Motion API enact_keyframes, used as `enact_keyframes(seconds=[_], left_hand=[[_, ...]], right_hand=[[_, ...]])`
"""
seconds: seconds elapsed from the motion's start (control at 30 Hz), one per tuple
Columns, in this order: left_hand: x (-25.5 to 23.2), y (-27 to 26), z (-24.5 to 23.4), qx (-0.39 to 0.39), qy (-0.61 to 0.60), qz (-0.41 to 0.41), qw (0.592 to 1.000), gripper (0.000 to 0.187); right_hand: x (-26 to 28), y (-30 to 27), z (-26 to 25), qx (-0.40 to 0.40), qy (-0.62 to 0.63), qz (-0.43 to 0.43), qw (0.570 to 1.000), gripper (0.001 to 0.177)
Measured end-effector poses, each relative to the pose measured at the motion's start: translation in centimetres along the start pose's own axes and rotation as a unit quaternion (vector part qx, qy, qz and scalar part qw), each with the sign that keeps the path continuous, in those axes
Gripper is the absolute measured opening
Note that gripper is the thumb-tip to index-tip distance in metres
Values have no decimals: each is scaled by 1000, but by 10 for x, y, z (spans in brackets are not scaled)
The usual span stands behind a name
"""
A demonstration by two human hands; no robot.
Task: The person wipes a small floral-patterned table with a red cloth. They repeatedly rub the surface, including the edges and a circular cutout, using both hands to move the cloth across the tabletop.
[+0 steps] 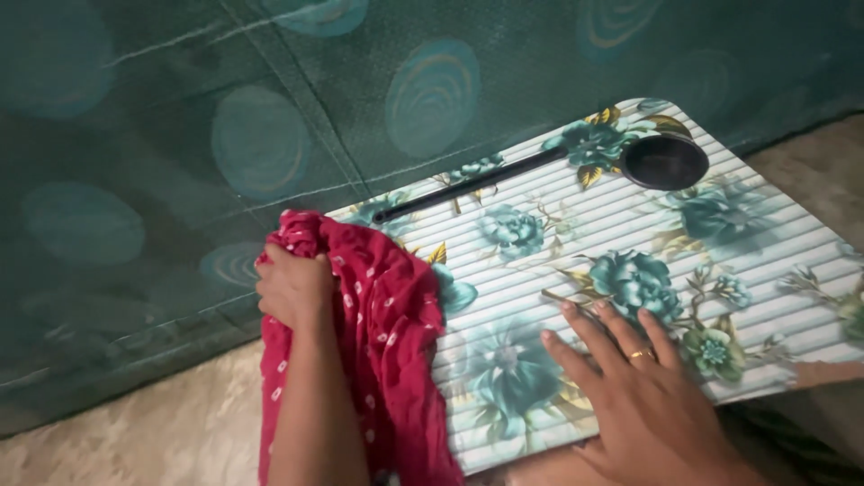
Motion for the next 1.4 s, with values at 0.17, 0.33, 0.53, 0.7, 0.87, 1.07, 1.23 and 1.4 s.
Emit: enact_keyframes(seconds=[0.17, 0.33, 0.53, 0.7, 0.87, 1.07, 1.23, 1.4], left_hand=[[10, -40, -14, -17, 20, 44, 999, 70], [24, -89, -41, -39, 19, 73, 996, 73], [48, -145, -57, -5, 54, 65, 996, 72], [56, -177, -51, 36, 114, 152, 981, 83], [12, -246, -49, 129, 110, 263, 950, 98], [-92, -337, -22, 203, 61, 386, 898, 105], [-179, -410, -4, 224, -10, 492, 842, 104], [-230, -434, 26, 198, -69, 576, 790, 104]], right_hand=[[8, 14, -14, 70, -19, 26, 997, 119], [23, 28, -63, 281, 12, 111, 953, 107], [8, 8, -58, 178, 44, 51, 982, 102], [-51, -11, -45, 129, 235, 56, 962, 75], [-123, -30, -43, 16, 274, 157, 949, 48], [-135, -31, -63, 12, 255, 211, 943, 42], [-146, -33, -63, 91, 251, 311, 912, 50], [-206, -51, -38, -120, 327, 247, 904, 34]])
Point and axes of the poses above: each hand's wrist, its own y-axis towards the middle knuckle, its own z-axis out of the palm, x = y × z, the point moved 6 cm from there along y, towards the middle knuckle, and after that the axes turned 4 degrees about x, right-handed, at the moved point
